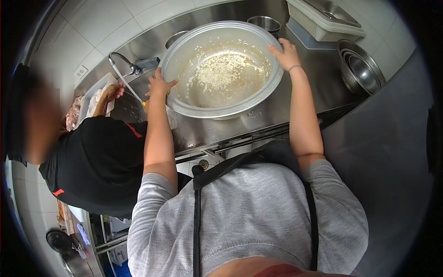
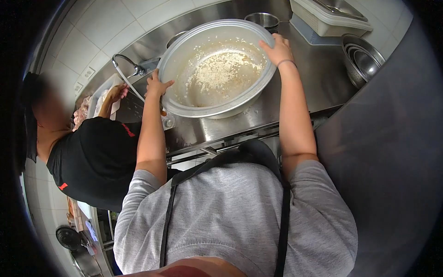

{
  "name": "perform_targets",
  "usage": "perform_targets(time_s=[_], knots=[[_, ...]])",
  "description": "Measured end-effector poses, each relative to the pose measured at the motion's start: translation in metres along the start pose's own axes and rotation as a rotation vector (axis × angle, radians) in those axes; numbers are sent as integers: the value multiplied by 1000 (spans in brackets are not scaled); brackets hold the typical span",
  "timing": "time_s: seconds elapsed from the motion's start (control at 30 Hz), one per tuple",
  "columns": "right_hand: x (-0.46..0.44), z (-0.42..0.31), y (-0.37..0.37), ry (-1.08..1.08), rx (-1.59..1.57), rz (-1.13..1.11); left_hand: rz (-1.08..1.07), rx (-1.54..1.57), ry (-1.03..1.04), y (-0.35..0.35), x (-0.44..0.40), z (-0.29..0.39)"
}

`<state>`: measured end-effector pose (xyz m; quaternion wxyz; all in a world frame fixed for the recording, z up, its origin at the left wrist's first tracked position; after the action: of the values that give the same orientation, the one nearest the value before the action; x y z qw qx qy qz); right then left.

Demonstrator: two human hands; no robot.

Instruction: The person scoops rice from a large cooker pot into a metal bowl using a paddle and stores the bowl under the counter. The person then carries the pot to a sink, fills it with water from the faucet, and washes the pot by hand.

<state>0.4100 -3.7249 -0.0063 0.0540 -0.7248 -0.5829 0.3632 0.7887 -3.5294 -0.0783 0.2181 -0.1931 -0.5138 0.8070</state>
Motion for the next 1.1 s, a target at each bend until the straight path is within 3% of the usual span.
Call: perform_targets(time_s=[0.07, 0.17, 0.2, 0.27, 0.37, 0.5, 0.57, 0.67, 0.8, 0.87, 0.9, 0.97, 1.1], knots=[[-4, 4, 20, -21, 279, -293, -9, -10, 15, 3, -1, 1], [-4, 4, 29, -143, 379, -255, 2, 66, 71, 25, -29, -22], [-16, 7, 24, -138, 377, -258, 12, 147, 114, 34, -40, -25], [-27, 15, 27, 56, 342, -662, -20, 178, 141, 30, -43, -27], [-48, 18, 49, -39, 157, -804, 4, 6, 87, 28, -54, -22], [-64, -11, 96, -204, 133, -639, 110, -66, 13, 25, -62, 1], [-63, -21, 106, -322, 433, -216, 243, -73, 77, 14, -49, 5], [-58, -4, 135, -435, 603, -361, 331, -112, 107, 12, -44, 7], [-58, -6, 148, -573, 658, -318, 307, -141, 85, 18, -51, 1], [-78, -2, 143, -288, 263, -422, 328, -127, 92, 22, -51, 1], [-91, 10, 150, -290, 262, -419, 352, -105, 87, 22, -51, 0], [-117, 60, 175, 141, 122, -541, 347, -99, 70, 20, -48, 1], [-126, 92, 192, 289, 110, -445, 319, -99, 34, 19, -50, 2]])
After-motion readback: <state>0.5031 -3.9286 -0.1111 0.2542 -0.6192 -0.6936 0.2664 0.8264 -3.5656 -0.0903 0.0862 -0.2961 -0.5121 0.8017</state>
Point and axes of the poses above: each hand's wrist, its own x-axis away from the middle knuckle, its own y-axis out of the palm, z = x × y, the point moved 5 cm from there along -x, towards the middle knuckle, and after that the axes turned 10 degrees about z, right-handed, at the moved point
